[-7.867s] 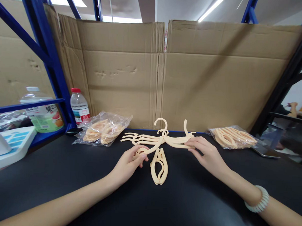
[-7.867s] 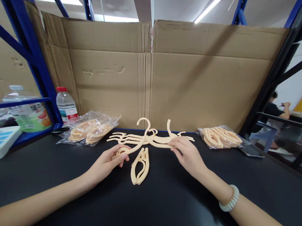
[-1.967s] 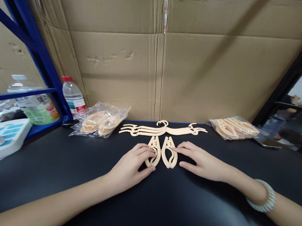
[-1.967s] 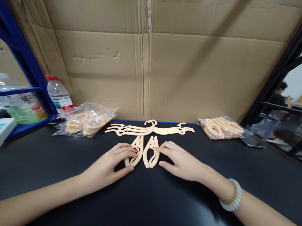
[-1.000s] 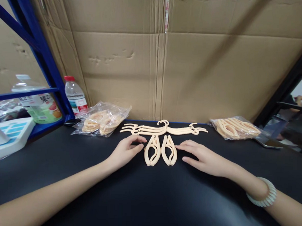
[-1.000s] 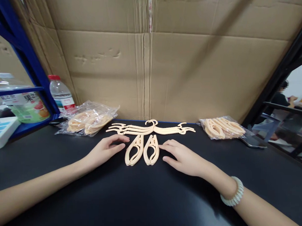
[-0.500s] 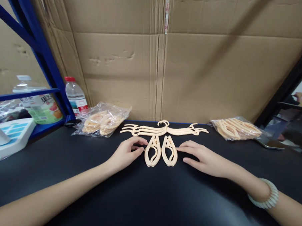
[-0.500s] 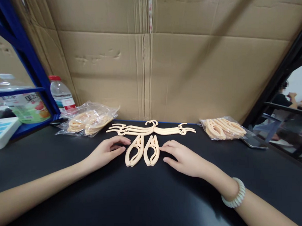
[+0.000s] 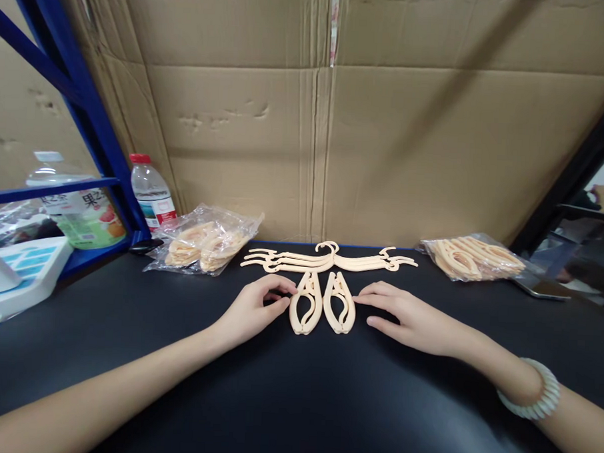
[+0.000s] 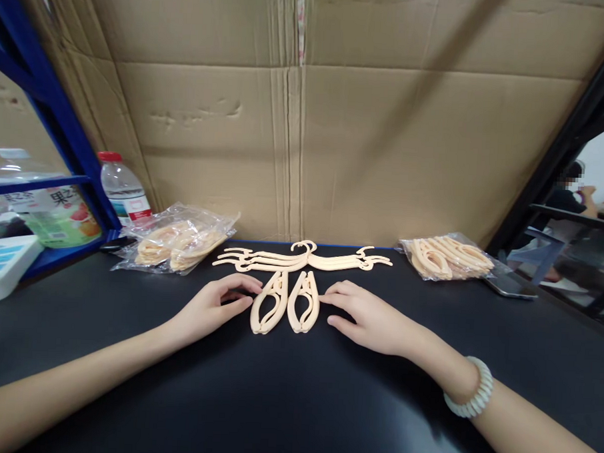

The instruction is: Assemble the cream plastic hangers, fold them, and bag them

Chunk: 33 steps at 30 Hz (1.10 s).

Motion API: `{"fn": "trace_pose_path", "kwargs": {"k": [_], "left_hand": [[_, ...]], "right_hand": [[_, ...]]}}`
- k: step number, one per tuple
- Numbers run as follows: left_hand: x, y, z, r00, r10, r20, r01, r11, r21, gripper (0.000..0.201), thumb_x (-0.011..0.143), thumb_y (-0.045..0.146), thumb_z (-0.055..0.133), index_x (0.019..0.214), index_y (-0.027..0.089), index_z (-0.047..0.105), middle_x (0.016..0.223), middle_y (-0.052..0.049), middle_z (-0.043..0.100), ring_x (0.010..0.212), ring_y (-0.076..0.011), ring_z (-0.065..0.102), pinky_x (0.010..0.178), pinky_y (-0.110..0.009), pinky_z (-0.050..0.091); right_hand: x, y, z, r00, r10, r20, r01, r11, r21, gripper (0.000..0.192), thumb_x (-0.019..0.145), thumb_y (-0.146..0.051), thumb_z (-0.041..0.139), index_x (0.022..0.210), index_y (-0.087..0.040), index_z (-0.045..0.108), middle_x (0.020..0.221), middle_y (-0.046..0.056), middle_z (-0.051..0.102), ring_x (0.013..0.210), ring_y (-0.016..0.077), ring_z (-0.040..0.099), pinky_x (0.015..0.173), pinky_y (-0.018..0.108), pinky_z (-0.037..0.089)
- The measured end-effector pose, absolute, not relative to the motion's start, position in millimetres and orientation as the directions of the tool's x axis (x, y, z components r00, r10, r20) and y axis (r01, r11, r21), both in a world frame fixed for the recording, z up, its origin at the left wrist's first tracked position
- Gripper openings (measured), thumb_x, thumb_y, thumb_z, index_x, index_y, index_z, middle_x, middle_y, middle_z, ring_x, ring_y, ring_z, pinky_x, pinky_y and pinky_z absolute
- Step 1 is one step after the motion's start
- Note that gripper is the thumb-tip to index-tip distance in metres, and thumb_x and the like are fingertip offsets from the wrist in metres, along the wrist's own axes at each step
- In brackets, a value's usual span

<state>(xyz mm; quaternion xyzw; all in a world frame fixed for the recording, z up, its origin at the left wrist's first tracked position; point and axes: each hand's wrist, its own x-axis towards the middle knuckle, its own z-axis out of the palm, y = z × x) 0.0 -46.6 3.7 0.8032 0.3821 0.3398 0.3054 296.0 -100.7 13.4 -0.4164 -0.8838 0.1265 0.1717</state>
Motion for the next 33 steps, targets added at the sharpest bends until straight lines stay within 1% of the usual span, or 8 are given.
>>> {"fn": "trace_pose_path", "kwargs": {"k": [9,24,26,29,31,33], "left_hand": [[0.3,-47.3,4.0,0.475,0.822,0.313,0.409,-0.522,0.749,0.018,0.079,0.028,0.054,0.087,0.018,0.066,0.100,-0.007,0.068,0.097,-0.0219,0.063,0.084,-0.038,0.052],[1.4,-48.8,4.9,0.460,0.837,0.296,0.410,-0.496,0.765,0.018,0.077,0.028,0.055,0.085,0.018,0.066,0.099,-0.007,0.068,0.094,-0.0220,0.063,0.083,-0.036,0.050],[1.6,-48.8,4.6,0.461,0.836,0.299,0.407,-0.498,0.765,0.018,0.076,0.028,0.055,0.086,0.017,0.066,0.099,-0.008,0.068,0.094,-0.0222,0.063,0.082,-0.036,0.050],[1.8,-48.3,3.8,0.462,0.833,0.303,0.400,-0.501,0.767,0.019,0.077,0.029,0.054,0.086,0.017,0.066,0.100,-0.008,0.068,0.095,-0.0226,0.063,0.083,-0.036,0.050],[1.6,-47.8,3.3,0.464,0.831,0.308,0.399,-0.506,0.764,0.019,0.077,0.029,0.055,0.085,0.017,0.067,0.100,-0.008,0.067,0.096,-0.0229,0.063,0.083,-0.037,0.050],[1.5,-47.6,2.9,0.466,0.827,0.314,0.397,-0.513,0.761,0.019,0.076,0.028,0.055,0.085,0.017,0.067,0.100,-0.008,0.068,0.096,-0.0228,0.063,0.082,-0.037,0.050]], "right_hand": [[296.0,-101.5,13.3,-0.589,0.782,0.204,0.694,0.619,-0.367,0.038,0.093,-0.027,0.047,0.130,-0.024,0.054,0.121,0.009,0.055,0.112,0.0214,0.052,0.100,0.040,0.042],[295.4,-99.9,11.1,-0.592,0.772,0.232,0.689,0.634,-0.353,0.037,0.092,-0.024,0.048,0.129,-0.026,0.054,0.120,0.007,0.056,0.111,0.0208,0.054,0.099,0.039,0.045],[296.5,-98.1,9.5,-0.587,0.765,0.265,0.687,0.644,-0.337,0.040,0.091,-0.023,0.048,0.132,-0.025,0.051,0.126,0.008,0.053,0.116,0.0213,0.051,0.102,0.039,0.043],[302.3,-91.3,4.4,-0.541,0.759,0.362,0.705,0.644,-0.296,0.047,0.091,-0.025,0.049,0.137,-0.023,0.042,0.137,0.010,0.045,0.127,0.0238,0.043,0.108,0.043,0.037],[309.3,-84.3,-0.6,-0.506,0.756,0.415,0.727,0.633,-0.267,0.049,0.090,-0.025,0.049,0.139,-0.023,0.039,0.138,0.011,0.044,0.130,0.0253,0.041,0.109,0.047,0.035],[317.4,-76.4,-5.9,-0.478,0.759,0.442,0.752,0.613,-0.240,0.048,0.090,-0.026,0.049,0.137,-0.023,0.040,0.137,0.012,0.046,0.130,0.0263,0.042,0.109,0.049,0.035]]}}
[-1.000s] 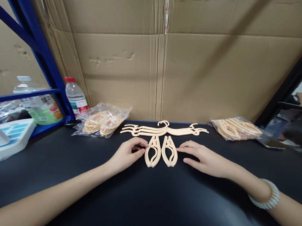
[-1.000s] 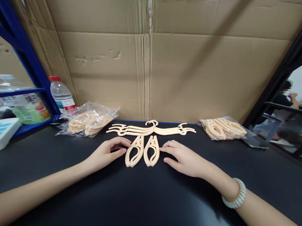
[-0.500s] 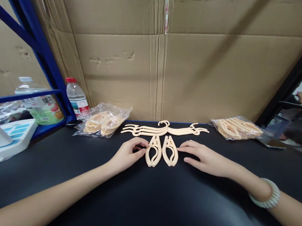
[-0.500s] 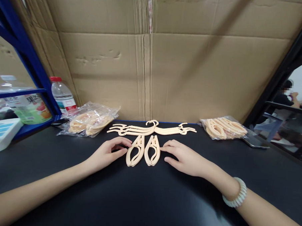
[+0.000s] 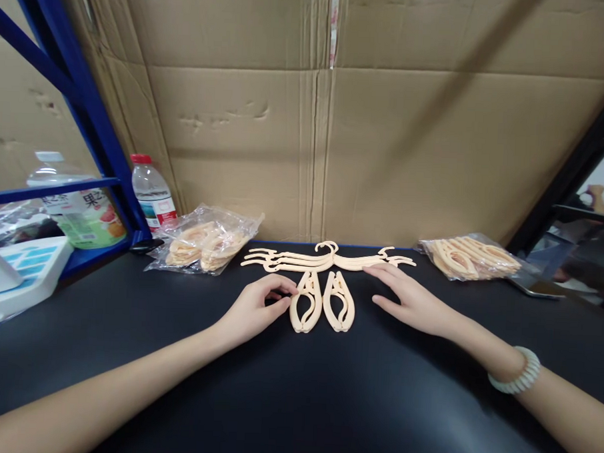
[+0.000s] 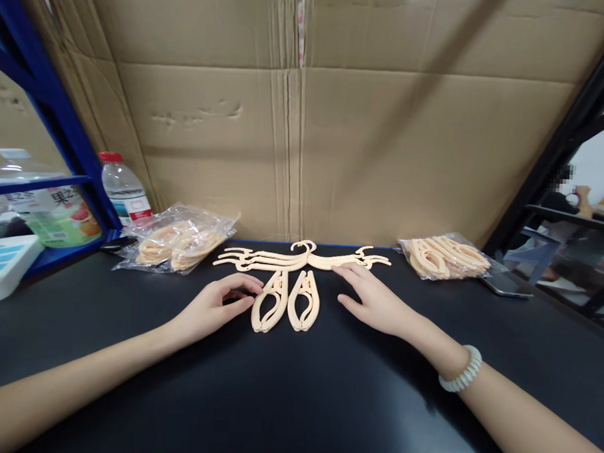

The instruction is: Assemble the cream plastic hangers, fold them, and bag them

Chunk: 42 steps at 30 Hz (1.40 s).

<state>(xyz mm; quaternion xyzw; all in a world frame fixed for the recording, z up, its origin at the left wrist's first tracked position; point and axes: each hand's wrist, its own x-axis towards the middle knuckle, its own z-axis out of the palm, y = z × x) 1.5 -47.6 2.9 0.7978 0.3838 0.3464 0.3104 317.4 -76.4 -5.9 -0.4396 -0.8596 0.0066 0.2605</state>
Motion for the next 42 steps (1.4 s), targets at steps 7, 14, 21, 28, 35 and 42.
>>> {"fn": "trace_pose_path", "kwargs": {"k": [7,14,21,28,35,42], "left_hand": [[1.5,-47.2,1.2,0.461,0.814,0.354,0.408,-0.548,0.730,0.017,0.077,0.027,0.056,0.085,0.019,0.068,0.099,-0.006,0.069,0.091,-0.0217,0.064,0.079,-0.035,0.051],[3.8,-47.2,1.3,0.446,0.810,0.381,0.412,-0.564,0.716,0.016,0.076,0.027,0.056,0.084,0.020,0.068,0.098,-0.006,0.069,0.091,-0.0214,0.064,0.076,-0.034,0.052],[11.2,-51.1,2.3,0.402,0.816,0.417,0.359,-0.559,0.748,0.016,0.076,0.025,0.056,0.086,0.019,0.067,0.097,-0.006,0.069,0.091,-0.0210,0.064,0.076,-0.033,0.052],[4.0,-50.5,2.9,0.261,0.915,0.308,0.314,-0.382,0.869,0.022,0.078,0.031,0.058,0.094,0.017,0.066,0.101,-0.007,0.068,0.100,-0.0240,0.062,0.093,-0.041,0.047],[4.0,-44.9,1.7,0.067,0.991,0.115,-0.068,-0.111,0.991,0.044,0.078,0.030,0.064,0.116,0.017,0.049,0.126,-0.014,0.051,0.096,-0.0193,0.063,0.088,-0.037,0.052],[5.0,-49.2,-3.6,0.248,0.902,0.353,0.200,-0.404,0.893,0.050,0.078,0.035,0.063,0.122,0.018,0.048,0.113,-0.008,0.057,0.094,-0.0192,0.060,0.086,-0.036,0.050]], "right_hand": [[337.3,-47.9,-17.9,-0.392,0.776,0.494,0.845,0.516,-0.139,0.044,0.090,-0.028,0.045,0.133,-0.017,0.045,0.136,0.016,0.048,0.129,0.0297,0.043,0.106,0.053,0.037],[340.3,-29.7,-22.5,-0.409,0.771,0.488,0.851,0.515,-0.100,0.029,0.088,-0.018,0.047,0.114,-0.018,0.060,0.112,0.013,0.062,0.107,0.0287,0.055,0.095,0.049,0.045],[331.5,-31.4,-16.8,-0.331,0.769,0.546,0.851,0.493,-0.178,0.012,0.087,-0.017,0.049,0.081,-0.020,0.058,0.086,0.008,0.061,0.086,0.0236,0.057,0.078,0.038,0.048],[339.0,-44.2,-6.2,-0.187,0.779,0.599,0.837,0.445,-0.319,0.008,0.091,-0.024,0.044,0.094,-0.021,0.050,0.088,0.006,0.065,0.079,0.0214,0.063,0.073,0.036,0.050],[334.6,-58.0,0.5,-0.152,0.750,0.644,0.776,0.494,-0.393,0.016,0.091,-0.029,0.046,0.103,-0.021,0.054,0.097,0.009,0.066,0.086,0.0235,0.065,0.079,0.040,0.054],[312.5,-70.9,0.1,-0.425,0.641,0.639,0.731,0.659,-0.175,0.030,0.093,-0.016,0.037,0.113,-0.023,0.058,0.103,0.009,0.063,0.097,0.0226,0.061,0.085,0.041,0.052]]}}
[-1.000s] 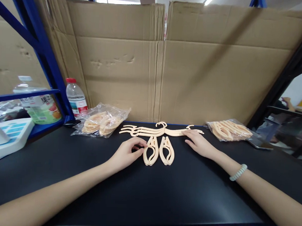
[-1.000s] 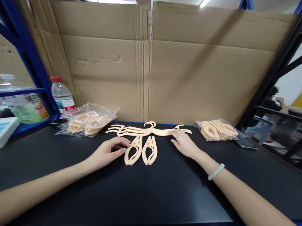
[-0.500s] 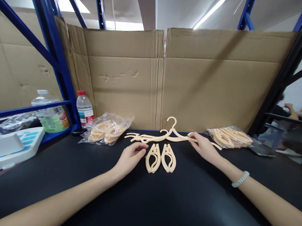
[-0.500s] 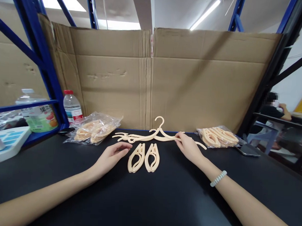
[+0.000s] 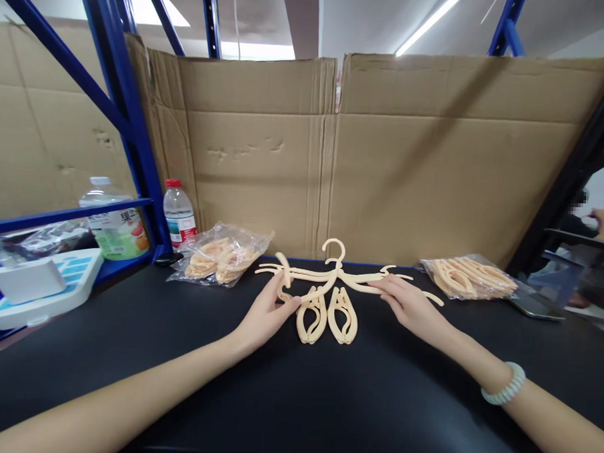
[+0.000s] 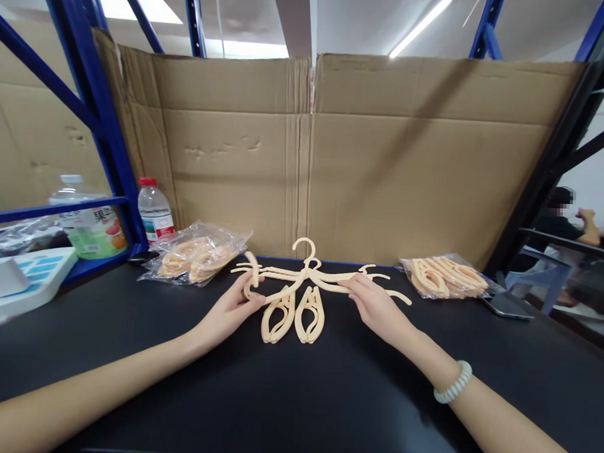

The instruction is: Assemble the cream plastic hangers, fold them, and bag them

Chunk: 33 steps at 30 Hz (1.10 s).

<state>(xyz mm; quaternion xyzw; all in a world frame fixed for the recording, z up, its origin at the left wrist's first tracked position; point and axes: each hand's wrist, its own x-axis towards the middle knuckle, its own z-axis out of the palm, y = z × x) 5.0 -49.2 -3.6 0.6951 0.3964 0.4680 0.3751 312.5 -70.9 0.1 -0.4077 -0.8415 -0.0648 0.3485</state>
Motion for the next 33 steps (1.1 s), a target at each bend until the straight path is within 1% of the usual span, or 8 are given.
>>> {"fn": "trace_pose_path", "kwargs": {"k": [5,12,17,20,23,27,30,33], "left_hand": [[5.4,-54.9,-1.5,0.397,0.844,0.361,0.311,-0.494,0.812,0.041,0.083,0.036,0.056,0.119,0.015,0.055,0.098,-0.007,0.064,0.079,-0.0170,0.062,0.073,-0.030,0.050],[3.1,-52.1,0.7,0.319,0.883,0.346,0.290,-0.438,0.851,0.032,0.080,0.039,0.060,0.101,0.015,0.063,0.087,-0.006,0.069,0.083,-0.0205,0.066,0.076,-0.031,0.050],[2.8,-52.1,1.6,0.273,0.905,0.327,0.249,-0.395,0.884,0.035,0.077,0.041,0.065,0.100,0.015,0.063,0.084,-0.004,0.068,0.075,-0.0185,0.066,0.069,-0.028,0.051],[3.0,-53.6,3.1,0.263,0.918,0.297,0.212,-0.356,0.910,0.037,0.076,0.039,0.066,0.103,0.015,0.062,0.085,-0.005,0.070,0.076,-0.0184,0.067,0.072,-0.030,0.051],[3.0,-54.5,4.1,0.261,0.926,0.274,0.171,-0.324,0.931,0.037,0.075,0.036,0.068,0.104,0.015,0.062,0.085,-0.005,0.070,0.077,-0.0178,0.067,0.074,-0.030,0.051],[3.3,-54.7,4.0,0.245,0.927,0.285,0.144,-0.326,0.934,0.035,0.073,0.034,0.069,0.102,0.015,0.063,0.085,-0.004,0.069,0.075,-0.0162,0.066,0.074,-0.028,0.051],[3.8,-54.9,3.7,0.247,0.921,0.300,0.129,-0.338,0.932,0.036,0.073,0.036,0.069,0.102,0.015,0.063,0.085,-0.004,0.068,0.076,-0.0166,0.065,0.074,-0.030,0.052],[4.3,-55.5,4.2,0.248,0.918,0.311,0.113,-0.346,0.932,0.036,0.073,0.036,0.069,0.102,0.015,0.063,0.086,-0.005,0.067,0.077,-0.0171,0.065,0.075,-0.031,0.053]], "right_hand": [[306.8,-76.0,0.5,-0.484,0.596,0.641,0.718,0.689,-0.100,0.032,0.094,-0.014,0.035,0.117,-0.021,0.057,0.104,0.010,0.063,0.096,0.0219,0.061,0.084,0.040,0.051],[313.3,-81.1,9.7,-0.426,0.616,0.663,0.885,0.437,0.162,0.023,0.095,-0.026,0.043,0.096,-0.019,0.065,0.091,0.010,0.070,0.082,0.0273,0.057,0.071,0.042,0.047],[312.0,-86.3,10.9,-0.364,0.627,0.688,0.930,0.287,0.231,0.028,0.097,-0.031,0.040,0.095,-0.019,0.065,0.093,0.010,0.072,0.076,0.0240,0.066,0.064,0.033,0.048],[310.7,-86.4,11.3,-0.391,0.630,0.671,0.919,0.303,0.252,0.027,0.097,-0.028,0.041,0.093,-0.017,0.065,0.098,0.013,0.071,0.082,0.0273,0.067,0.067,0.037,0.051],[310.9,-83.8,9.6,-0.415,0.606,0.679,0.889,0.430,0.159,0.025,0.096,-0.024,0.040,0.096,-0.017,0.064,0.111,0.014,0.065,0.095,0.0294,0.065,0.079,0.043,0.053],[310.1,-80.6,6.2,-0.345,0.588,0.731,0.813,0.577,-0.080,0.023,0.095,-0.022,0.041,0.098,-0.020,0.064,0.114,0.013,0.057,0.090,0.0231,0.066,0.081,0.041,0.055],[308.0,-80.2,6.2,-0.266,0.578,0.771,0.776,0.603,-0.184,0.018,0.092,-0.024,0.047,0.096,-0.022,0.064,0.117,0.012,0.055,0.093,0.0237,0.065,0.083,0.043,0.055],[306.9,-79.4,5.7,-0.197,0.639,0.744,0.726,0.605,-0.327,0.022,0.088,-0.028,0.053,0.108,-0.023,0.061,0.121,0.012,0.057,0.086,0.0214,0.065,0.082,0.044,0.057]]}}
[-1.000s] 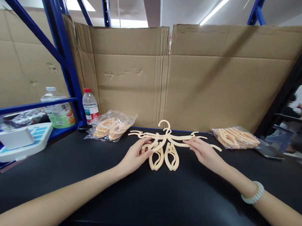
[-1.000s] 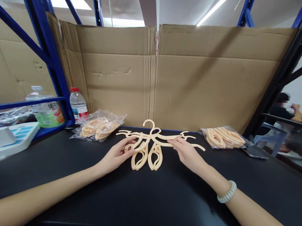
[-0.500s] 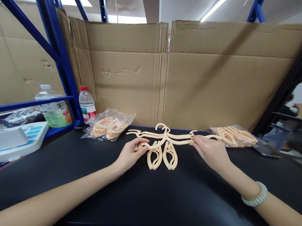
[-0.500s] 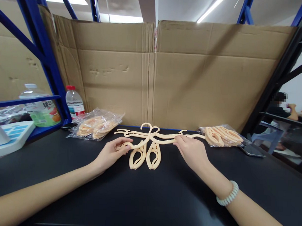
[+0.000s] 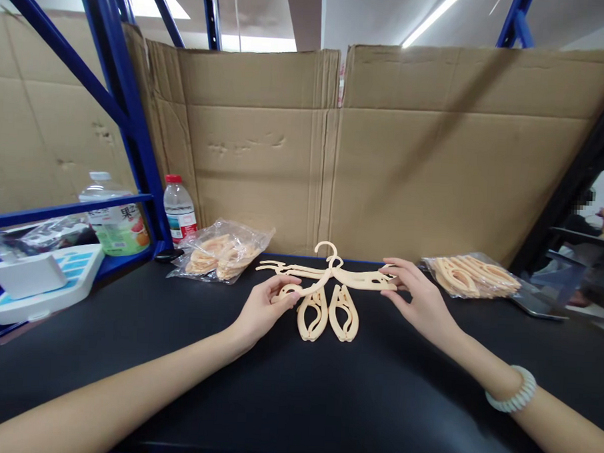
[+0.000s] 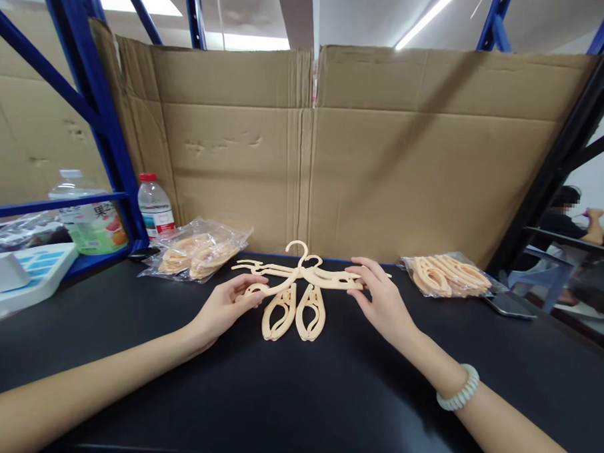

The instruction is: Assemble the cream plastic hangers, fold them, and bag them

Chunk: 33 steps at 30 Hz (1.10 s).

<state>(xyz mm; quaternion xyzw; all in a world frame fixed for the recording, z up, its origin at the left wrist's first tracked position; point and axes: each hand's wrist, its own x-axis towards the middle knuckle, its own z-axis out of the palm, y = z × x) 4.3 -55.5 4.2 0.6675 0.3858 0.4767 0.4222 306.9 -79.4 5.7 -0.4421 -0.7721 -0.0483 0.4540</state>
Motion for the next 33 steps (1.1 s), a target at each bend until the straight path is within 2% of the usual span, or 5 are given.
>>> {"fn": "trace_pose_path", "kwargs": {"k": [14,21,25,29,33], "left_hand": [[8.1,-64.5,9.1,0.177,0.967,0.181,-0.266,-0.130,0.955,0.041,0.065,0.025,0.081,0.101,0.016,0.064,0.081,0.001,0.067,0.080,-0.0120,0.064,0.079,-0.024,0.052],[20.4,-78.1,11.1,0.297,0.947,0.124,-0.244,-0.051,0.968,0.035,0.067,0.027,0.081,0.094,0.014,0.064,0.086,-0.005,0.070,0.080,-0.0150,0.066,0.072,-0.024,0.053],[28.3,-88.3,11.3,0.381,0.918,0.114,-0.165,-0.054,0.985,0.039,0.067,0.030,0.081,0.096,0.010,0.065,0.084,-0.008,0.071,0.073,-0.0157,0.066,0.061,-0.022,0.052],[29.6,-92.3,11.2,0.392,0.909,0.141,-0.158,-0.085,0.984,0.037,0.067,0.030,0.081,0.094,0.010,0.065,0.083,-0.007,0.070,0.073,-0.0152,0.065,0.059,-0.021,0.051],[26.5,-89.2,7.6,0.372,0.903,0.214,-0.127,-0.179,0.976,0.033,0.072,0.030,0.078,0.097,0.012,0.066,0.084,-0.006,0.068,0.075,-0.0143,0.062,0.062,-0.022,0.050]], "right_hand": [[312.2,-74.2,7.8,-0.084,0.911,0.403,0.188,0.412,-0.892,0.037,0.073,-0.037,0.073,0.105,-0.020,0.068,0.110,0.010,0.068,0.100,0.0251,0.064,0.089,0.042,0.053],[278.9,-89.6,12.6,-0.116,0.925,0.363,-0.050,0.359,-0.932,0.050,0.073,-0.035,0.074,0.117,-0.022,0.054,0.094,0.007,0.068,0.086,0.0199,0.065,0.075,0.035,0.054],[256.7,-101.5,13.0,-0.167,0.923,0.348,-0.057,0.343,-0.938,0.034,0.077,-0.034,0.072,0.099,-0.023,0.049,0.083,0.002,0.067,0.073,0.0147,0.063,0.065,0.028,0.051],[250.8,-109.1,11.9,-0.398,0.855,0.333,0.089,0.397,-0.913,0.015,0.084,-0.032,0.066,0.087,-0.019,0.060,0.086,0.002,0.066,0.080,0.0148,0.063,0.076,0.029,0.051],[251.4,-112.7,14.4,-0.483,0.821,0.304,0.161,0.424,-0.891,0.024,0.089,-0.033,0.058,0.109,-0.023,0.068,0.114,0.006,0.064,0.103,0.0189,0.061,0.090,0.034,0.048]]}}
